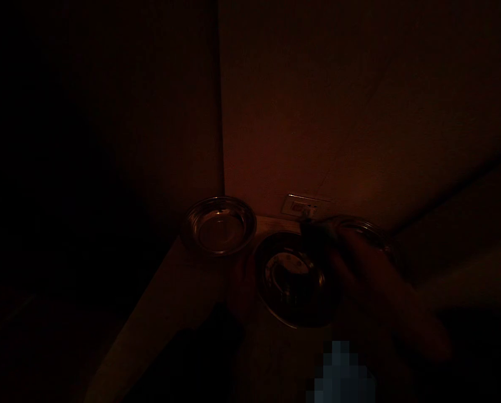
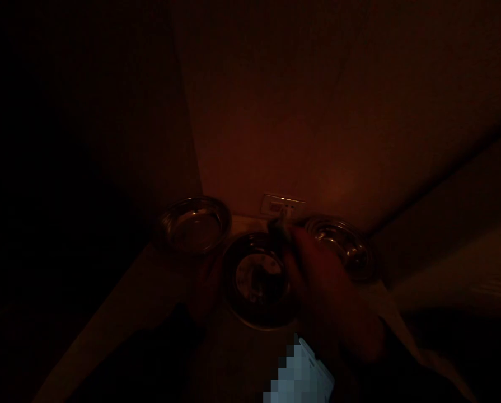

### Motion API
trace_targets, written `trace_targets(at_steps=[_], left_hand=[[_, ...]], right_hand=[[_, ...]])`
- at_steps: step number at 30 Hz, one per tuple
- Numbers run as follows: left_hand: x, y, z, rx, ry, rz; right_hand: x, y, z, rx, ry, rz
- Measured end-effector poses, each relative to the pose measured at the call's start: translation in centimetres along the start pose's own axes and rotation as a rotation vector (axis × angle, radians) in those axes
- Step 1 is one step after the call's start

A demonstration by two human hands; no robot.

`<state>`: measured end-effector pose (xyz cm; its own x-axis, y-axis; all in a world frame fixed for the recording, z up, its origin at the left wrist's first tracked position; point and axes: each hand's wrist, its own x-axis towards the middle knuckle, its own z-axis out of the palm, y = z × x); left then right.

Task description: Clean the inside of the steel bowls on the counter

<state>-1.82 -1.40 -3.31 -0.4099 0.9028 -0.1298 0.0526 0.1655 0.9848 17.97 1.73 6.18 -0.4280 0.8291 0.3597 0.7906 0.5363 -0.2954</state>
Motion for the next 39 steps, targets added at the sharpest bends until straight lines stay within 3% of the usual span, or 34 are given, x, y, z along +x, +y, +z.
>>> trace_targets(at_steps=[4, 6, 13, 17, 25, 32, 39], left_hand=[[-0.2, -0.2, 0.2, -0.002, 0.013, -0.003], [-0.2, -0.2, 0.3, 0.000, -0.016, 0.008], [-0.4, 0.2, 0.5, 0.010, 0.002, 0.008], [-0.6, 0.4, 0.6, -0.004, -0.020, 0.003], [-0.7, 1.1, 0.6, 0.042, -0.067, -0.051], [-0.5, 0.5, 0.6, 0.081, -0.039, 0.008], [-0.7, 0.6, 0.7, 0.075, -0.036, 0.049]], right_hand=[[-1.3, -1.8, 4.9, -0.091, -0.330, -0.134], [-1.8, -1.8, 6.0, -0.049, -0.445, -0.160], [-1.7, -1.6, 3.6, 0.124, -0.666, -0.318], [-1.7, -1.4, 3.4, 0.070, -0.695, -0.353], [-1.2, -1.2, 5.4, -0.059, -0.671, -0.440], [0.5, -2.9, 6.1, -0.142, -0.602, -0.346], [-0.8, -1.9, 5.0, -0.052, -0.744, -0.387]])
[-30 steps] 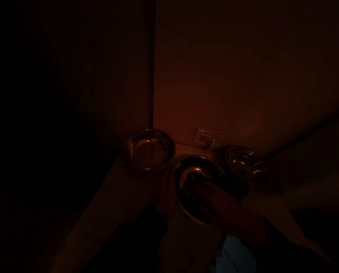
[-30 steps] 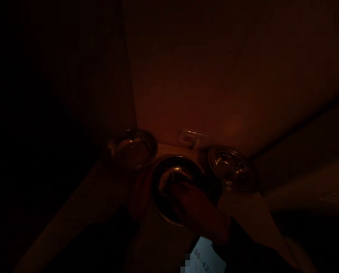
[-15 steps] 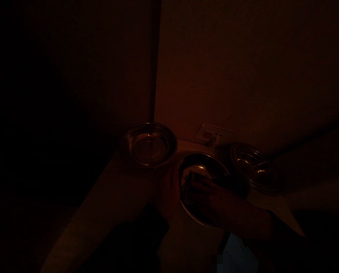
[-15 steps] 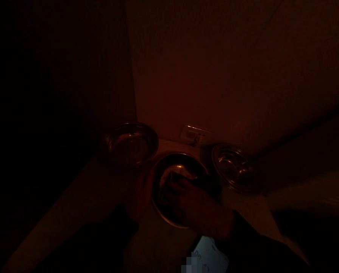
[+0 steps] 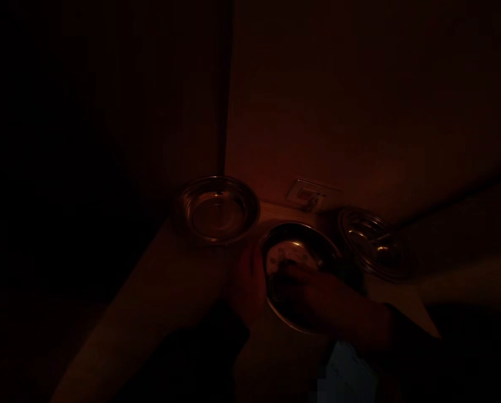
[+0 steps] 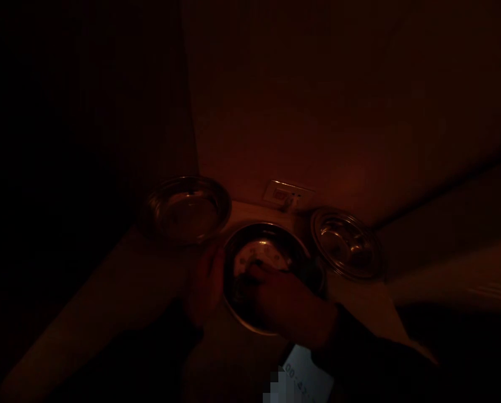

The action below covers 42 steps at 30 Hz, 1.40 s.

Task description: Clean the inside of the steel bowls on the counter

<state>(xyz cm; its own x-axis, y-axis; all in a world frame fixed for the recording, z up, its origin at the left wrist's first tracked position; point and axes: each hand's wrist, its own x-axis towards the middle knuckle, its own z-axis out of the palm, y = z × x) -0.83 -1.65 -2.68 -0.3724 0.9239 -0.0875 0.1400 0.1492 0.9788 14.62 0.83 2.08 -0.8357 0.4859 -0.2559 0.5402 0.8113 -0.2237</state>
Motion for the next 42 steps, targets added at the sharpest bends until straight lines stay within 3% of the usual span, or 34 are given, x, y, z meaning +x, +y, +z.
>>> trace_targets(at_steps=[6, 12, 18, 24, 27, 35, 42], left_hand=[[-0.2, 0.3, -0.1, 0.036, 0.006, 0.006], [-0.4, 0.6, 0.2, 0.061, 0.041, -0.012], [-0.4, 0.3, 0.1, 0.059, 0.018, -0.007], [-0.4, 0.5, 0.2, 0.043, 0.026, -0.019], [-0.2, 0.5, 0.2, -0.037, 0.031, -0.039], [0.4, -0.9, 0.1, -0.174, -0.105, 0.090], [0.3, -0.8, 0.2, -0.114, -0.177, 0.105]], right_hand=[[1.3, 0.3, 0.2, -0.066, 0.156, 0.086], [0.2, 0.1, -0.4, 0.049, 0.012, 0.015], [1.2, 0.1, -0.2, -0.052, 0.111, 0.077], [0.2, -0.1, 0.1, -0.049, 0.010, 0.017], [-0.6, 0.1, 0.3, -0.009, 0.041, 0.007], [-2.2, 1.0, 0.5, 0.031, 0.097, -0.065], [-3.7, 1.6, 1.5, -0.058, 0.163, 0.032]])
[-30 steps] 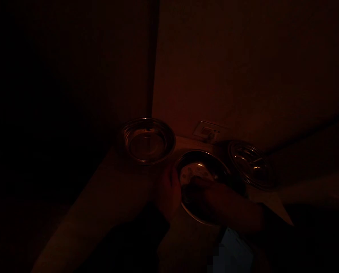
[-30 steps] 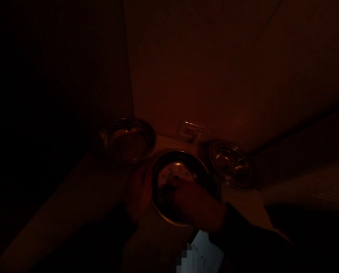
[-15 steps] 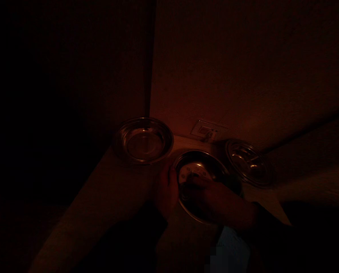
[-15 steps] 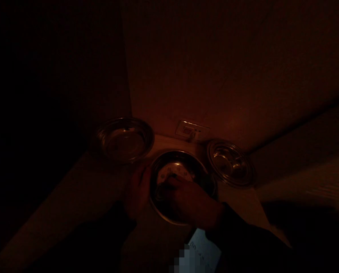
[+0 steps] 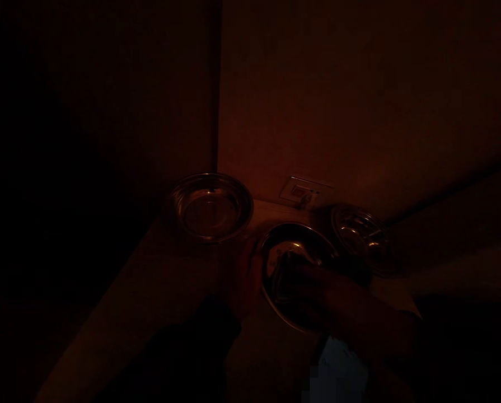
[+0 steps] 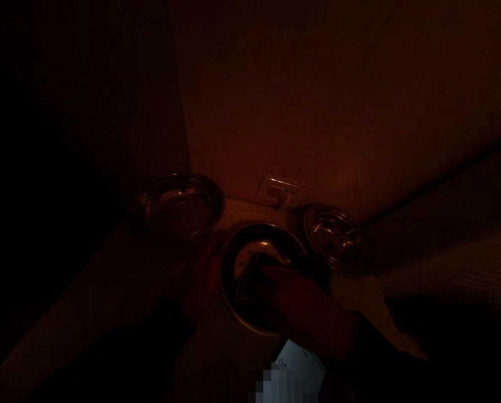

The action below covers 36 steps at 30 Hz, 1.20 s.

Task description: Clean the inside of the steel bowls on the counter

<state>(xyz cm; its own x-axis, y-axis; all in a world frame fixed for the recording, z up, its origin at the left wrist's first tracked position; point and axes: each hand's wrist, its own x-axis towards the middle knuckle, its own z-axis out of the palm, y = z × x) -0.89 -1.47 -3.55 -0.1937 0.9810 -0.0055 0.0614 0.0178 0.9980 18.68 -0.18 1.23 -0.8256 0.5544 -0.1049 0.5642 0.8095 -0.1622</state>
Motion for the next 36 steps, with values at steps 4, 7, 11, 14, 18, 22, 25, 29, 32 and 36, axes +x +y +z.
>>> trace_targets(at_steps=[4, 7, 11, 14, 18, 22, 25, 29, 32, 36], left_hand=[[0.0, 0.3, 0.0, 0.037, 0.005, 0.018], [0.0, 0.3, 0.1, 0.049, 0.028, 0.002], [0.0, 0.1, 0.2, 0.027, 0.015, 0.010], [0.1, 0.0, 0.2, 0.041, 0.019, 0.016], [0.2, 0.0, 0.2, 0.044, 0.039, 0.027], [0.2, 0.0, 0.2, 0.044, 0.047, -0.020], [0.3, 0.2, 0.0, 0.007, 0.048, -0.056], [0.5, 0.5, -0.2, -0.020, 0.102, -0.136], [0.6, 0.5, -0.4, -0.026, 0.112, -0.171], [0.4, 0.4, -0.4, -0.003, 0.074, -0.084]], right_hand=[[0.2, -0.3, -0.3, -0.011, 0.043, 0.012], [0.8, -0.5, -0.2, -0.043, 0.048, -0.023], [1.5, -0.4, 0.4, -0.024, 0.024, -0.021], [1.8, -0.1, 0.3, 0.018, -0.029, -0.030], [1.7, 0.1, -0.1, 0.071, -0.058, -0.031], [1.4, 0.0, 0.0, 0.116, -0.055, 0.041], [1.3, -0.1, 0.0, 0.118, -0.032, 0.058], [1.6, -0.2, -0.1, 0.111, -0.027, 0.054], [1.7, -0.2, 0.0, 0.103, 0.002, 0.028], [1.8, -0.1, 0.1, 0.112, 0.035, 0.000]])
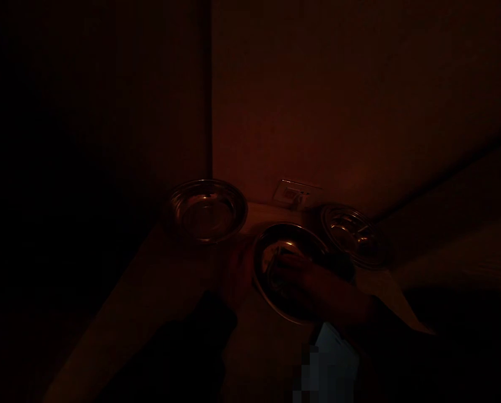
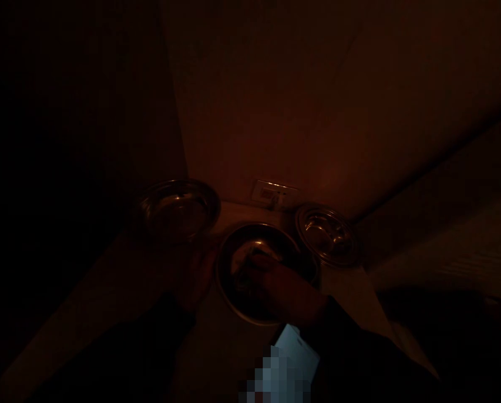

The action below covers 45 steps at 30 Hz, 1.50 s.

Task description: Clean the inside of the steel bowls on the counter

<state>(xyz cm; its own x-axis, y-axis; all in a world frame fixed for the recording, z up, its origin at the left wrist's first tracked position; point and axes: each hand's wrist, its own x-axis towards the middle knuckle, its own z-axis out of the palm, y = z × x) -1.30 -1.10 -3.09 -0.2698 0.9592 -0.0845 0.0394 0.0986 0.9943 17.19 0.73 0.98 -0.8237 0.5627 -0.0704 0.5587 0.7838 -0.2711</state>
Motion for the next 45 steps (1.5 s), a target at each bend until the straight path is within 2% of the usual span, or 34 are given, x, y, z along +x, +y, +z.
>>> trace_targets(at_steps=[5, 17, 20, 26, 36, 45], left_hand=[[-0.1, -0.1, 0.2, 0.058, -0.056, 0.093], [-0.4, -0.3, 0.4, 0.090, -0.054, 0.034], [-0.5, -0.1, 0.4, 0.087, -0.047, 0.027], [-0.5, 0.0, 0.4, 0.079, -0.060, 0.050], [-0.4, -0.2, 0.5, 0.079, -0.044, 0.046], [-0.5, 0.1, 0.5, 0.069, -0.055, 0.038]], right_hand=[[0.2, 0.0, -0.1, -0.006, 0.006, 0.008], [-1.1, 0.4, 0.1, -0.136, 0.003, 0.143], [-1.3, 0.3, 0.0, -0.151, -0.026, 0.134], [-1.8, 0.8, -0.1, -0.088, -0.063, 0.028], [-1.7, 0.3, 0.4, -0.230, -0.032, 0.043], [-1.2, -0.3, 0.5, -0.315, -0.092, 0.077]])
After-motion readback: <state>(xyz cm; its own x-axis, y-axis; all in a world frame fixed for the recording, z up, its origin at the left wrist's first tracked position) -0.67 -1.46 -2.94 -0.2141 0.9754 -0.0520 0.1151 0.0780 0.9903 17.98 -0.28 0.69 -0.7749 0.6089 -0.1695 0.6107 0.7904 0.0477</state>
